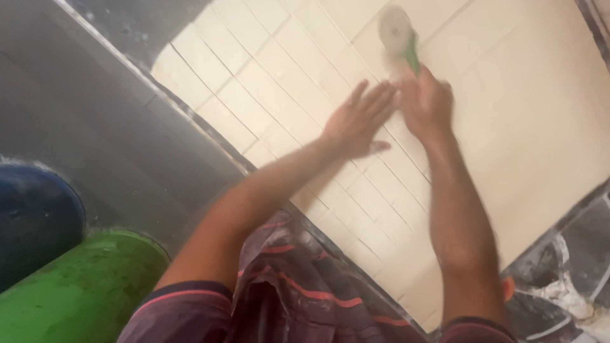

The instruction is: The person uses a roller cutter to cut a large sheet of dough into numerous small square pieces on a counter by hand.

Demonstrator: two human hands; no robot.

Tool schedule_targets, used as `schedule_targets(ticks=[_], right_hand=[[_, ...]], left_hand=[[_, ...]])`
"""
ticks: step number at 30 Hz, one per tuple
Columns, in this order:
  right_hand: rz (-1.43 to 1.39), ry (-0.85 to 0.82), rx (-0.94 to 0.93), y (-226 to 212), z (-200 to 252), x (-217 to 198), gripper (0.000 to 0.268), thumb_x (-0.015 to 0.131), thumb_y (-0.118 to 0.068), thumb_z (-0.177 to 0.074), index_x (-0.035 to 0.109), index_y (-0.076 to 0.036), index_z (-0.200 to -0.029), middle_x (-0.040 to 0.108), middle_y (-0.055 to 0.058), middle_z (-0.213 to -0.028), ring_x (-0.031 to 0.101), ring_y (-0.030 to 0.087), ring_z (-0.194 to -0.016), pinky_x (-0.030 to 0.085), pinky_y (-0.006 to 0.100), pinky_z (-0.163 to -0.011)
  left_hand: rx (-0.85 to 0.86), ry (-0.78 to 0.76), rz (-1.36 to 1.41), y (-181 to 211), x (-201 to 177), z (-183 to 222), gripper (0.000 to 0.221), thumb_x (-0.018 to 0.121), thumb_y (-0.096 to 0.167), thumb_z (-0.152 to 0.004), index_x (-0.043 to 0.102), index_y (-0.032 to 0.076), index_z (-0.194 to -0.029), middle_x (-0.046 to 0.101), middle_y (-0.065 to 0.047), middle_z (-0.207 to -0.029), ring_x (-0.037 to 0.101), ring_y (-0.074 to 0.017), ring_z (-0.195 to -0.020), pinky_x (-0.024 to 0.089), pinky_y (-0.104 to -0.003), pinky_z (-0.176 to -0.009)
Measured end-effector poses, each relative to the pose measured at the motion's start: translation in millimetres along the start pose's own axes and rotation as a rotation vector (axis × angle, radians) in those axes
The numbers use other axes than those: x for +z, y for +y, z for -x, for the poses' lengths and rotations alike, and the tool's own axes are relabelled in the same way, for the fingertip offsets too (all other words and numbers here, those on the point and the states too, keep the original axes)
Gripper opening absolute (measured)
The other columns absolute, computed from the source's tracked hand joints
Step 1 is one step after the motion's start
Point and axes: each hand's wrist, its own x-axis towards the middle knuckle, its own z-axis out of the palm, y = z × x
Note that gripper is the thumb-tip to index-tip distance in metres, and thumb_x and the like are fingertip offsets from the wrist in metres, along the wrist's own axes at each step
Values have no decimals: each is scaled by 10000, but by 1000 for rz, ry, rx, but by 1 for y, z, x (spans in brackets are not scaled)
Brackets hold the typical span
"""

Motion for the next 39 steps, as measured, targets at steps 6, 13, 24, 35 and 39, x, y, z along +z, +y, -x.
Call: schedule_targets(ticks=[6,13,24,35,39], right_hand=[[112,-15,-81,-23,-154,83,301,522,-257,-1107,660,-47,-941,686,76,-656,693,288,-596,552,429,-640],[577,-67,-369,1,-237,136,218,527,-152,-1015,671,-48,-889,681,119,-726,644,295,-616,512,453,-539],[752,-315,-151,-24,-163,54,292,512,-285,-1123,701,-67,-1081,650,109,-639,631,333,-633,391,515,-770],[813,-376,-35,24,-22,-37,335,536,-328,-1143,678,-110,-932,601,50,-601,554,266,-620,337,438,-762],[794,-370,27,42,20,-58,327,547,-321,-1126,677,-115,-907,591,27,-595,547,248,-657,319,429,-773]], left_hand=[[15,-73,22,-8,1,1,921,374,720,-956,252,74,-1601,229,-110,-1676,108,-273,-1570,37,-525,-1272],[60,-180,50,-16,-14,2,864,360,688,-1022,314,48,-1600,285,-118,-1683,120,-289,-1585,34,-531,-1295],[37,-57,53,-16,-8,1,928,394,697,-977,141,100,-1642,71,-108,-1722,57,-258,-1590,60,-515,-1287],[-20,-68,3,-1,-10,-2,993,457,722,-938,137,94,-1638,76,-132,-1710,83,-275,-1580,64,-528,-1273],[-20,-48,-9,0,-7,0,1000,479,713,-951,139,83,-1649,75,-148,-1724,78,-289,-1593,63,-539,-1277]])
